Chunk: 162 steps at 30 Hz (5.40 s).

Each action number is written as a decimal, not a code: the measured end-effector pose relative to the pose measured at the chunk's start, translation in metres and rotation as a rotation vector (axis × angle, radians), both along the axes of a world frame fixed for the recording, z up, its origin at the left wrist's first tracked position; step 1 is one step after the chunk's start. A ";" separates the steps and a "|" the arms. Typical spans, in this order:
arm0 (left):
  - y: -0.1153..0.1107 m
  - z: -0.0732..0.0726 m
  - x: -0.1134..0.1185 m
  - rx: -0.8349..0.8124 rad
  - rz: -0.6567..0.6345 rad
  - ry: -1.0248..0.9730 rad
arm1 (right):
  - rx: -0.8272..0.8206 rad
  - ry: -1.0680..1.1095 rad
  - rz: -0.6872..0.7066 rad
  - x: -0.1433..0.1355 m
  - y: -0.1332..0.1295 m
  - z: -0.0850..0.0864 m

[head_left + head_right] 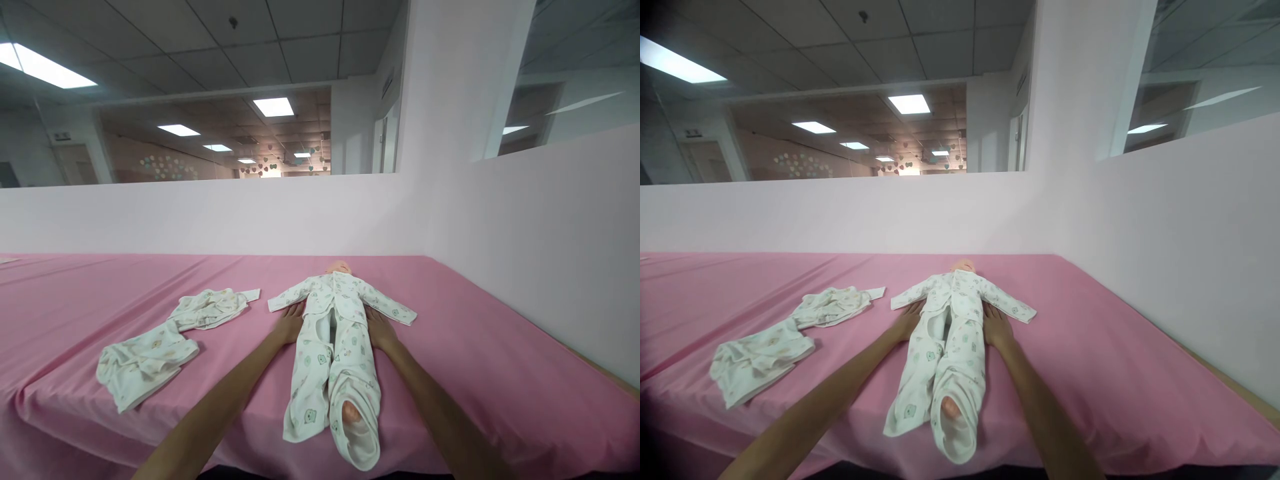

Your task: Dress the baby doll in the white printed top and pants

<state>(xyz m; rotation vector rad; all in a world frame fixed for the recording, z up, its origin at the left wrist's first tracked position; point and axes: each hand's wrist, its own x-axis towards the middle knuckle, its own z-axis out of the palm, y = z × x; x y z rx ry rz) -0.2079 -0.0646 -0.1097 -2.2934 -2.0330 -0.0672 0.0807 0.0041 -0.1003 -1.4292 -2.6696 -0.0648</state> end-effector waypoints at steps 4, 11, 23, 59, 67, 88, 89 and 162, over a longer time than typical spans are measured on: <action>0.000 0.002 0.000 -0.017 0.013 0.015 | -0.001 -0.005 0.005 0.001 0.001 -0.001; -0.001 0.006 0.001 -0.028 0.022 0.025 | 0.003 -0.003 0.020 0.000 0.000 0.002; 0.000 0.000 0.000 -0.008 0.014 0.017 | 0.012 -0.007 0.015 0.000 -0.001 0.001; -0.003 0.004 0.003 -0.023 0.015 -0.006 | -0.025 0.021 0.006 0.000 -0.007 0.006; -0.002 0.002 0.002 -0.006 -0.002 -0.013 | -0.005 0.022 0.015 0.000 -0.005 0.004; -0.002 0.003 0.002 -0.005 -0.002 -0.018 | -0.024 0.031 0.004 0.000 -0.002 0.001; -0.002 0.003 0.002 -0.009 0.001 -0.013 | -0.026 0.031 0.004 0.000 -0.003 0.002; -0.001 0.002 0.002 0.008 0.015 0.008 | -0.010 0.014 -0.009 -0.001 -0.008 0.006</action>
